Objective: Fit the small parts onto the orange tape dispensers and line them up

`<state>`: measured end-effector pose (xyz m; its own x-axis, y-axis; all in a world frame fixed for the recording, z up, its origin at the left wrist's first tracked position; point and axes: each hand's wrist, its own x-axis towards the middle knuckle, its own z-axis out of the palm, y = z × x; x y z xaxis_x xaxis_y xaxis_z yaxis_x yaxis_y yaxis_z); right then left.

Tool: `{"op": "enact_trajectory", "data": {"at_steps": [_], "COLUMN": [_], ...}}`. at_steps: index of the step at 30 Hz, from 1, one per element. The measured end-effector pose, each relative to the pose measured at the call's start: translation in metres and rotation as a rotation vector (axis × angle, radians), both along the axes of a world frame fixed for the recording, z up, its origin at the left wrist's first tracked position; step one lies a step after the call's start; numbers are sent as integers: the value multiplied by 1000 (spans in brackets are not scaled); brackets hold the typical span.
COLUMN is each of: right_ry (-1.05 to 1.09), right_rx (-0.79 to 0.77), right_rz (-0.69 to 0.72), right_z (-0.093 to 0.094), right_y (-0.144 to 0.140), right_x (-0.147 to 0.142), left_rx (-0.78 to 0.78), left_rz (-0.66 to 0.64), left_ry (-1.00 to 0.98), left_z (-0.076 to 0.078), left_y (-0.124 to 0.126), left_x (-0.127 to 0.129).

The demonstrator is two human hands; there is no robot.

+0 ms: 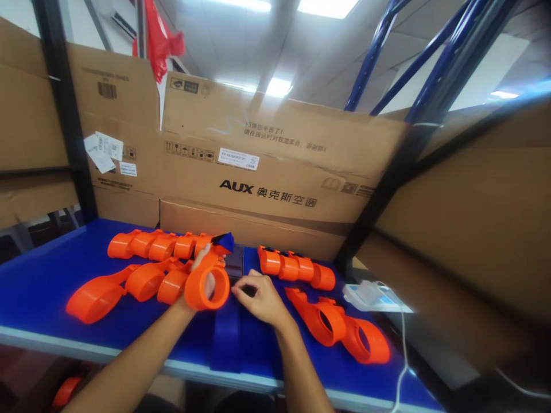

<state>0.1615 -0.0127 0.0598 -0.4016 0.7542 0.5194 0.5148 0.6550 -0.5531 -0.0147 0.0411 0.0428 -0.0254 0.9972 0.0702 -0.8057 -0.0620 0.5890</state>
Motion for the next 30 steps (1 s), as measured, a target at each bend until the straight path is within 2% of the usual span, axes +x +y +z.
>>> {"op": "enact_trajectory", "data": {"at_steps": [3, 6, 8, 11, 16, 23, 26, 30], "right_ry": [-39, 45, 163, 291, 340, 271, 193, 87], "right_rx": [51, 83, 97, 98, 165, 360, 435, 494], "right_rz": [-73, -170, -195, -163, -234, -357, -357, -321], "right_z": [1, -3, -6, -9, -13, -18, -20, -23], "right_y": [3, 7, 10, 12, 14, 15, 15, 16], "right_x": [4, 6, 6, 3, -2, 1, 3, 2], "left_rx": [-38, -23, 50, 198, 321, 395, 416, 395], "left_rz": [-78, -22, 18, 27, 28, -66, -103, -86], "left_ry": [24, 93, 181, 363, 501, 544, 566, 618], "left_z": [-5, -6, -5, -2, -4, -4, -2, 0], "left_y": [0, -2, -4, -8, -16, -20, -20, -18], "left_x": [-1, -1, 0, 3, 11, 15, 16, 16]}}
